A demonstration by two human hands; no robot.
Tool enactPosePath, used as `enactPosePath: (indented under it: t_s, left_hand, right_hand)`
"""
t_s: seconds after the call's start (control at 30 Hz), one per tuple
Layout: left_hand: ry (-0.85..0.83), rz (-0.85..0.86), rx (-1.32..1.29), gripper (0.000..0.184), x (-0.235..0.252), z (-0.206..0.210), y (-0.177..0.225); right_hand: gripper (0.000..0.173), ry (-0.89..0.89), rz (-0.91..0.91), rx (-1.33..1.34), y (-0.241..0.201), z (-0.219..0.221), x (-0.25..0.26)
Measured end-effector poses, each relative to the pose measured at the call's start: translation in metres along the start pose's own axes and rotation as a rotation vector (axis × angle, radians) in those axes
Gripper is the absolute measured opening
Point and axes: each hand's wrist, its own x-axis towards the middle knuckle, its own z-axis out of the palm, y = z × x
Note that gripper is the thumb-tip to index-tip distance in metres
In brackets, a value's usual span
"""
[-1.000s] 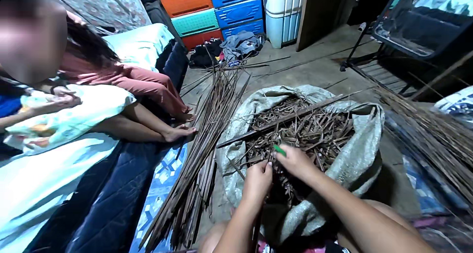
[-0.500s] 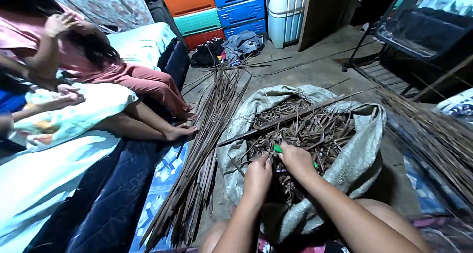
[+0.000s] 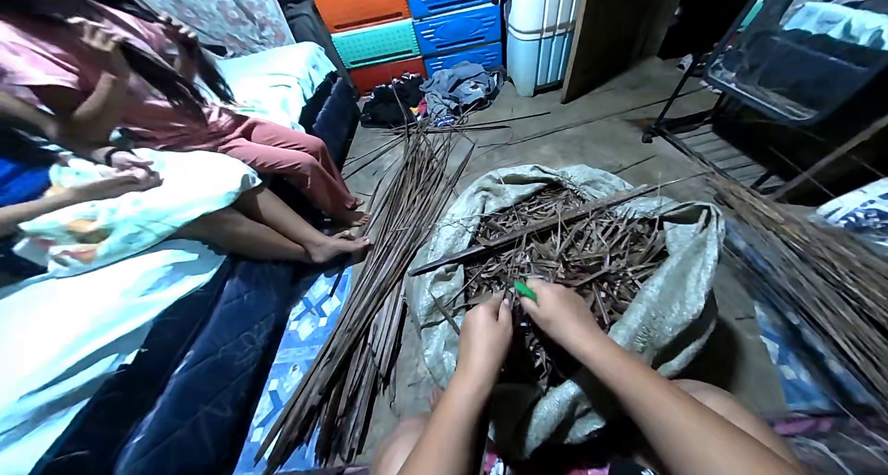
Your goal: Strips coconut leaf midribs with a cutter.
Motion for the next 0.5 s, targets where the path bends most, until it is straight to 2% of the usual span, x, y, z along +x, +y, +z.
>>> enactPosePath:
  t_s: [0.13, 0.3, 0.37, 0.5]
  left_hand:
    - [-0.02, 0.0, -0.014, 0.038, -0.001, 0.001, -0.002]
    - [-0.051, -0.036, -0.233, 0.034, -0.003, 0.005, -0.003]
    - [-0.052, -0.037, -0.266, 0.033, -0.003, 0.005, -0.006]
    - [-0.057, -0.022, -0.228, 0.032, -0.003, 0.006, -0.005]
  right_hand:
    - [0.034, -0.023, -0.01, -0.063, -0.001, 0.006, 0.0]
    - [0.035, 0.137, 0.178, 0.039, 0.024, -0.005, 0.029]
    - [0.038, 0.174, 0.171, 0.18, 0.031, -0.008, 0.034]
    - [0.034, 0.123, -0.043, 0.721, 0.025, 0.004, 0.032]
